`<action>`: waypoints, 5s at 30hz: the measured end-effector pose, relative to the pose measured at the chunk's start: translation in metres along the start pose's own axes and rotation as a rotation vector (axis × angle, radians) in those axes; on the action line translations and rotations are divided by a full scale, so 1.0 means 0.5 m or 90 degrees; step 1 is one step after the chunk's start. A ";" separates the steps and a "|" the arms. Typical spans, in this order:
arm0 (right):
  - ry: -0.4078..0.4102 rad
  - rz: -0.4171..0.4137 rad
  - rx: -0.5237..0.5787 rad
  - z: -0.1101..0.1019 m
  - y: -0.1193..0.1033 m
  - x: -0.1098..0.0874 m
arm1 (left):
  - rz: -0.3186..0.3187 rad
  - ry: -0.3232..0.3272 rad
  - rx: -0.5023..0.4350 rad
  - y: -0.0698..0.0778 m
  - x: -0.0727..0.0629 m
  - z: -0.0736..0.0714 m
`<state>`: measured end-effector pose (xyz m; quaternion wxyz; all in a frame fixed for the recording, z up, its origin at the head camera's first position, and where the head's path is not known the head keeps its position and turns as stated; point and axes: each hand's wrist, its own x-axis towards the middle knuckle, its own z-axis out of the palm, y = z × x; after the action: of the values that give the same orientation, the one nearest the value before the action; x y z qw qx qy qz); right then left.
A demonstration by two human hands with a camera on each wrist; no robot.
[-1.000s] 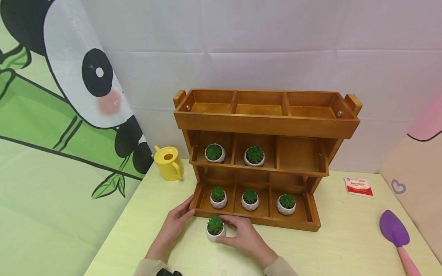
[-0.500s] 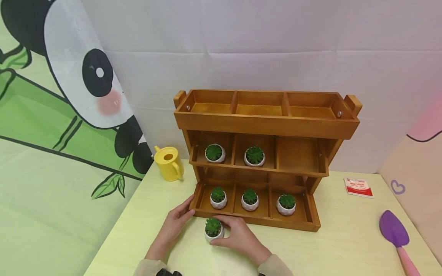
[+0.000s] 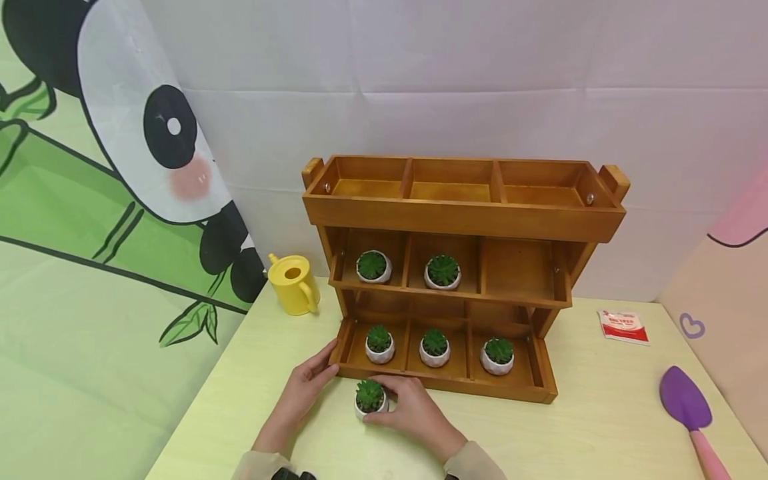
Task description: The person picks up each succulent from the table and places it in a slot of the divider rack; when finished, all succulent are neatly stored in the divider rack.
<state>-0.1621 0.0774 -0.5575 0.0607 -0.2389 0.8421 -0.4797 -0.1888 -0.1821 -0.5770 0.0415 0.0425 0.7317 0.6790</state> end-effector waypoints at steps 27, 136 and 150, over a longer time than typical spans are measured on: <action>0.033 0.002 -0.044 -0.051 -0.020 -0.038 | -0.006 0.000 0.009 -0.001 -0.001 0.001; 0.286 0.031 -0.290 -0.576 -0.086 -0.055 | -0.001 -0.010 0.005 -0.002 0.002 -0.004; 0.259 0.048 -0.369 -0.574 -0.098 -0.052 | -0.006 -0.006 0.012 0.002 -0.001 -0.005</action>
<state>-0.2176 0.2918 -0.3668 -0.1608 -0.1146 0.9463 -0.2559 -0.1885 -0.1844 -0.5759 0.0476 0.0430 0.7381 0.6717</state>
